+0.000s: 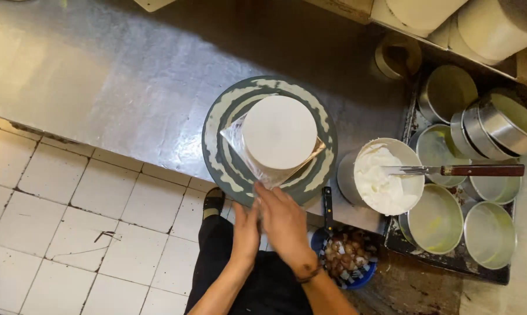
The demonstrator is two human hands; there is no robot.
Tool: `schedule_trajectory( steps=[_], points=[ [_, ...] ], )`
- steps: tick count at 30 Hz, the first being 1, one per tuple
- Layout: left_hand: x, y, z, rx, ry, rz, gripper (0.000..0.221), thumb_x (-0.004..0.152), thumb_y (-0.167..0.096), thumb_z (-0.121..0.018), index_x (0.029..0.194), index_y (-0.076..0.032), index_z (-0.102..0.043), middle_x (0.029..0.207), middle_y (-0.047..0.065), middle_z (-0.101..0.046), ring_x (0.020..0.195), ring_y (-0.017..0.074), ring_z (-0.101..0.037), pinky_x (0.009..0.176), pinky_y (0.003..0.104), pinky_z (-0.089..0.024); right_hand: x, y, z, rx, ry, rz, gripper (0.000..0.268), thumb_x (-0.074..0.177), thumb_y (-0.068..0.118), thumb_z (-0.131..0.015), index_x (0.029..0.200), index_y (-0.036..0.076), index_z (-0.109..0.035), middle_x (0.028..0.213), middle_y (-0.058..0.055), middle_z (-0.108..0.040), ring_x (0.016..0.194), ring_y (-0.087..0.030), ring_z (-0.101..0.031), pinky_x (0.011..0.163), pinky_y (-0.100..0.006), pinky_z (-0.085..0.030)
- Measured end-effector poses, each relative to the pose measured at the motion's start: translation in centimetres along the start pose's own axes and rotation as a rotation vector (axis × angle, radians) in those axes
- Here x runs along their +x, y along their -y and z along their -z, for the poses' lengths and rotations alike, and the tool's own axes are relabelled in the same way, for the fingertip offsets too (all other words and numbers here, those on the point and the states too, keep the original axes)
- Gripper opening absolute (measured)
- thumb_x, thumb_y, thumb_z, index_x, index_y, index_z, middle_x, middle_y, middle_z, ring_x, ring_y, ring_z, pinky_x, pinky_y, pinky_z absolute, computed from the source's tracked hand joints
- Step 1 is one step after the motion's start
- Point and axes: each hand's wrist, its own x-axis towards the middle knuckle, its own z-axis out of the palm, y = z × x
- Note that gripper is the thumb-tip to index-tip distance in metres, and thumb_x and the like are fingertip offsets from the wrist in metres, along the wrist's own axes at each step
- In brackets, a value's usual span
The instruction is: Apply and smooth white icing onto circular cakes using a spatula while rotating them on a turntable.
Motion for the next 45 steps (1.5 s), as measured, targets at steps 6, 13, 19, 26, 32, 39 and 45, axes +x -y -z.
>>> schedule_trajectory(
  steps=[6,13,19,26,32,39,45],
  points=[
    [1.1,0.1,3.3,0.065,0.053,0.067,0.073,0.092,-0.050,-0.046,0.152,-0.008,-0.038,0.145,0.016,-0.050,0.126,0.0291,-0.055,0.100,0.043,-0.049,-0.5,-4.2,2.1,0.291,0.013,-0.268,0.044,0.098,0.026,-0.054,0.140,0.013,-0.052,0.116,-0.015,-0.070,0.076,-0.023,-0.073,0.060,-0.034,-0.062],
    [4.6,-6.0,3.4,0.059,0.024,-0.301,0.063,0.095,-0.005,-0.055,0.154,-0.002,-0.033,0.132,0.023,-0.064,0.111,0.0283,-0.070,0.088,0.035,-0.062,1.0,-5.0,1.9,-0.267,-0.293,0.024,0.042,0.099,0.012,-0.061,0.140,0.002,-0.061,0.083,-0.008,-0.053,0.074,-0.024,-0.053,0.065,-0.036,-0.046],
    [1.9,-5.7,0.9,0.106,-0.039,-0.238,0.073,0.100,-0.023,-0.064,0.159,-0.001,-0.027,0.155,0.032,-0.039,0.142,0.0463,-0.041,0.111,0.057,-0.040,0.9,-5.6,0.0,-0.227,-0.217,-0.027,0.032,0.106,0.022,-0.047,0.127,0.013,-0.070,0.085,-0.003,-0.063,0.082,-0.023,-0.059,0.057,-0.034,-0.047],
    [2.1,-3.8,0.7,-0.049,-0.065,-0.188,0.057,0.093,-0.014,-0.061,0.145,-0.003,-0.040,0.119,0.019,-0.066,0.091,0.0243,-0.070,0.071,0.034,-0.062,0.1,-1.6,-0.7,-0.307,-0.231,0.000,0.047,0.097,0.015,-0.060,0.143,0.006,-0.055,0.089,-0.008,-0.057,0.079,-0.026,-0.056,0.061,-0.041,-0.049],
    [1.4,-3.4,-0.3,-0.041,-0.065,-0.045,0.056,0.092,-0.019,-0.064,0.140,-0.001,-0.043,0.116,0.020,-0.065,0.084,0.0257,-0.067,0.065,0.035,-0.062,-0.3,-0.1,-1.2,-0.235,-0.181,0.031,0.047,0.098,0.015,-0.059,0.143,0.002,-0.054,0.089,-0.009,-0.059,0.079,-0.028,-0.057,0.062,-0.042,-0.049],
    [0.9,0.0,-0.1,-0.218,0.048,0.107,0.059,0.100,-0.036,-0.041,0.152,-0.009,-0.045,0.125,0.015,-0.066,0.095,0.0205,-0.062,0.086,0.031,-0.051,0.1,0.6,-0.9,-0.129,-0.008,0.024,0.049,0.099,0.017,-0.053,0.147,0.006,-0.052,0.098,-0.010,-0.063,0.083,-0.028,-0.058,0.067,-0.041,-0.050],
    [-0.3,0.2,3.1,0.099,0.283,0.198,0.097,0.088,-0.074,-0.021,0.161,-0.011,-0.023,0.166,0.018,-0.030,0.144,0.0393,-0.050,0.121,0.050,-0.038,-1.4,-1.8,2.0,0.384,0.144,-0.101,0.046,0.099,0.020,-0.050,0.145,0.014,-0.057,0.105,-0.006,-0.070,0.075,-0.014,-0.056,0.065,-0.027,-0.051]
  ],
)
